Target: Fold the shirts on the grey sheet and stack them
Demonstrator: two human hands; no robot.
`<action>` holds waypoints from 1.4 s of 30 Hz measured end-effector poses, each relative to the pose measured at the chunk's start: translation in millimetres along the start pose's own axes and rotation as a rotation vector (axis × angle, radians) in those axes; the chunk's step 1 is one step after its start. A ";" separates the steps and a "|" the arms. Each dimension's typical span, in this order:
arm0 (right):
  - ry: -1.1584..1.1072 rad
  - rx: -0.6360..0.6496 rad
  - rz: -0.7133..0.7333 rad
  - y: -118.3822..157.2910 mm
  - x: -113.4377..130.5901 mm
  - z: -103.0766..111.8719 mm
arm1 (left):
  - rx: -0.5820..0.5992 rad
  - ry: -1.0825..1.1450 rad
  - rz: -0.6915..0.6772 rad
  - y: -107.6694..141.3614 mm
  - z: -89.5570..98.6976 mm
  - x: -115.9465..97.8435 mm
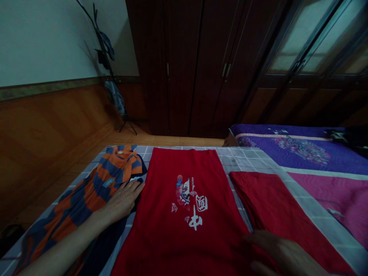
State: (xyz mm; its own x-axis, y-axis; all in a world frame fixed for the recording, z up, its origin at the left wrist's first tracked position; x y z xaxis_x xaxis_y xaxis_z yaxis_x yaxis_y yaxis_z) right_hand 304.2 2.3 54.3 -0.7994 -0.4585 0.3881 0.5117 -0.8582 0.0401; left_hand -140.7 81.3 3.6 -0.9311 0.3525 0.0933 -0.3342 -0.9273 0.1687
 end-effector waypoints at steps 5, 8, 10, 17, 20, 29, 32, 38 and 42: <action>0.044 0.090 -0.173 -81.7 -21.5 28.5 | 0.030 -0.082 0.043 9.8 0.1 24.5; 0.066 0.073 -0.212 -130.5 -46.9 37.1 | 0.085 -0.070 0.097 16.9 2.4 37.9; 0.055 0.038 -0.270 -160.5 -66.8 41.8 | 0.088 0.032 0.112 9.7 11.2 39.4; 0.067 -0.109 -0.513 -233.4 -117.1 30.8 | -0.158 0.381 0.357 -94.6 37.7 33.3; 0.048 -0.151 -0.590 -246.3 -128.9 22.0 | -0.195 0.416 0.511 -130.2 25.1 37.3; -0.158 -0.288 -0.592 -256.8 -161.8 17.3 | -0.279 0.663 0.582 -154.4 0.2 67.8; -0.273 -0.348 -0.535 -256.2 -165.8 14.2 | -0.379 0.787 0.543 -159.1 -3.1 77.9; -0.470 -0.446 -0.478 -263.4 -172.7 14.6 | -0.542 1.051 0.506 -161.0 -11.3 85.1; -0.564 -0.344 -0.464 -267.6 -170.6 10.8 | -0.527 1.200 0.411 -162.3 -9.1 75.6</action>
State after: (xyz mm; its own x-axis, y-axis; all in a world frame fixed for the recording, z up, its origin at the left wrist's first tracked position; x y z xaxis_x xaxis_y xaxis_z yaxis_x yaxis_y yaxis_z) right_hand 307.1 312.7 -12.7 -0.5801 0.0688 0.8116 -0.0323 -0.9976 0.0615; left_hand -158.3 257.4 -25.6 -0.4397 -0.0309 -0.8976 0.2294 -0.9701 -0.0790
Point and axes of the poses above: each hand's wrist, its own y-axis away from the middle knuckle, its own z-axis out of the back of the hand, x = y × z, the point moved 6 cm from there along -y, towards the middle knuckle, and after that the axes turned 6 degrees about x, right-handed, at the moved point
